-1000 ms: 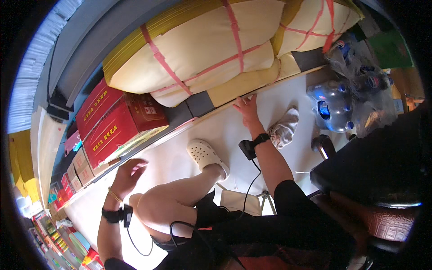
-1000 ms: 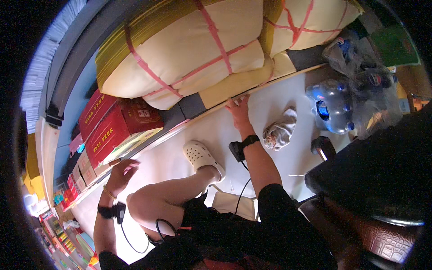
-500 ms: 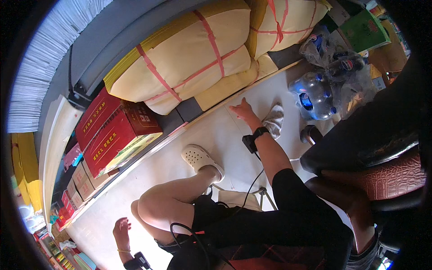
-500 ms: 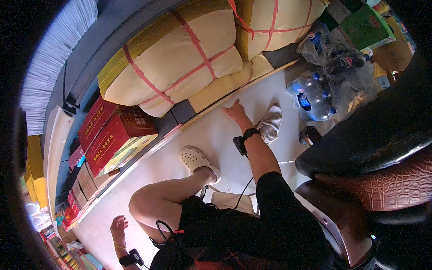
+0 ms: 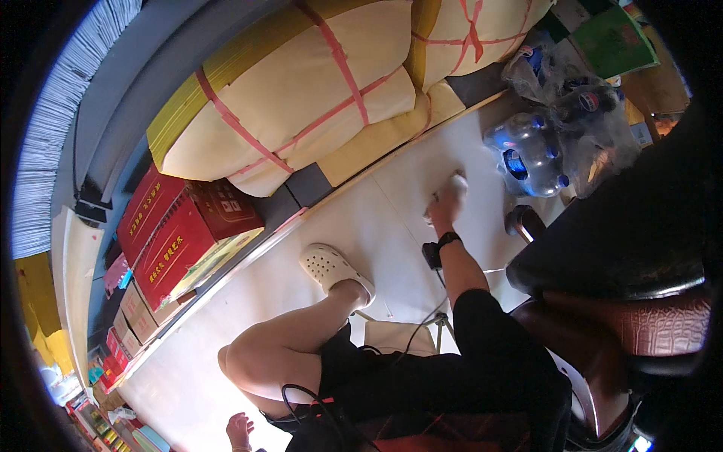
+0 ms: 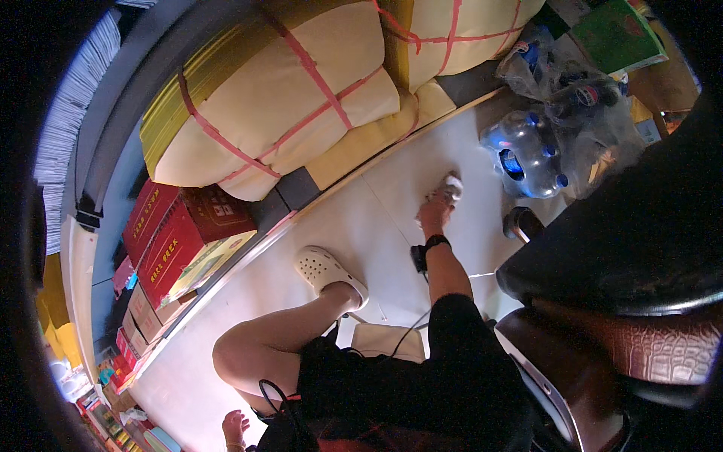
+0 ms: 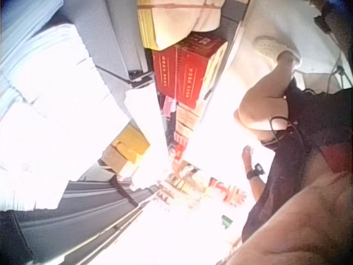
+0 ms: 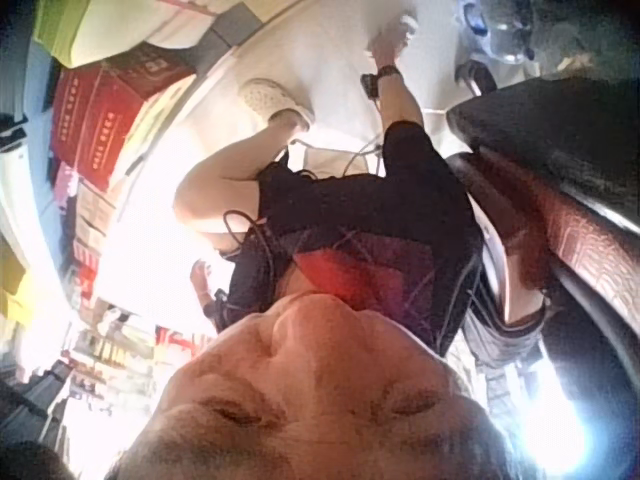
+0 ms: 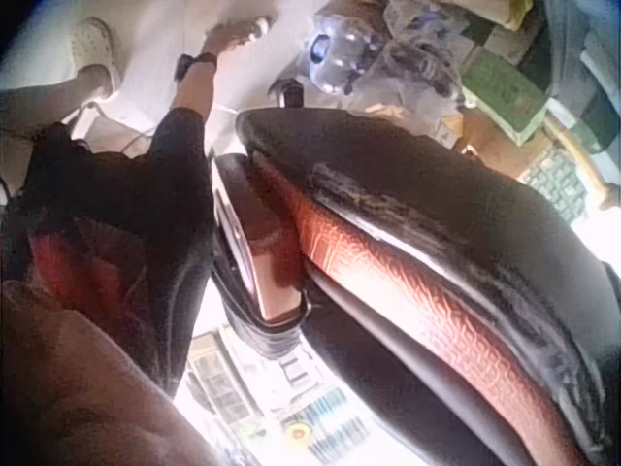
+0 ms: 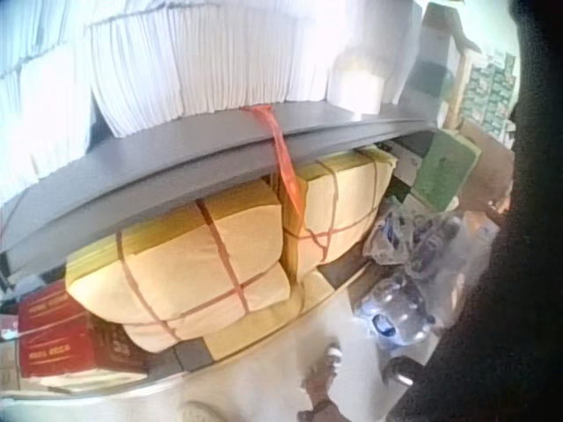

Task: The person wipes a storage shelf with a cloth, moves several boxes, and places long plastic strips onto the shelf ledge.

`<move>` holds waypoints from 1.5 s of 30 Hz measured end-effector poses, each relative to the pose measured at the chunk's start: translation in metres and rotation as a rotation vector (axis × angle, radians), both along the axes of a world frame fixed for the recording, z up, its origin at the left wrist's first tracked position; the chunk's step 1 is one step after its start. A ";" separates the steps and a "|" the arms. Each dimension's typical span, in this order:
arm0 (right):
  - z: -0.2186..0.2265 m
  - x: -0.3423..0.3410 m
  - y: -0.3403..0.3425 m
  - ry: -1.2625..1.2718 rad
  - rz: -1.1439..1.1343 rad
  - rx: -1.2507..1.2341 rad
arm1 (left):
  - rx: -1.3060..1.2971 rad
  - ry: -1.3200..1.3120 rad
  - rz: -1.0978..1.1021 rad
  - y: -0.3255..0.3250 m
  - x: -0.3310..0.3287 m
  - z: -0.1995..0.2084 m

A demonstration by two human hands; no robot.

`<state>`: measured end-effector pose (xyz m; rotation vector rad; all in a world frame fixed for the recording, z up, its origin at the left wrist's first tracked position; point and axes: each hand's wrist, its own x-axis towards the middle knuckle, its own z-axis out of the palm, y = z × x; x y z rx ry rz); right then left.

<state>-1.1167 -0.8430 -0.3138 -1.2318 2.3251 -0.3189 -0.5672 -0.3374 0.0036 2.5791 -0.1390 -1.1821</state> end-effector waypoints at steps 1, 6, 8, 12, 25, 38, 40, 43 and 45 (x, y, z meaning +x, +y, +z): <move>0.008 0.014 -0.003 0.011 0.106 -0.091 | 0.016 0.007 -0.022 -0.008 -0.001 -0.002; 0.078 0.150 0.015 -0.249 0.798 -0.300 | -0.015 0.036 -0.053 -0.054 -0.021 0.002; 0.048 0.180 0.021 -0.351 1.207 -0.267 | -0.014 0.054 -0.096 -0.070 -0.020 0.000; 0.040 0.210 0.002 -0.155 1.693 -0.236 | -0.013 0.006 -0.083 -0.023 -0.019 0.022; 0.050 -0.077 -0.155 -0.386 -0.469 -0.061 | 0.171 0.185 0.105 0.038 -0.006 0.021; -0.003 -0.026 0.101 0.318 -0.609 0.431 | 0.102 0.211 0.125 0.020 -0.022 0.005; -0.029 -0.046 0.083 0.280 -0.506 0.321 | 0.107 0.194 0.148 0.032 -0.023 0.008; -0.057 -0.088 0.020 0.226 -0.311 0.149 | 0.111 0.198 0.204 0.053 -0.025 0.014; -0.070 -0.114 -0.026 0.185 -0.153 0.031 | 0.123 0.223 0.227 0.061 -0.019 0.018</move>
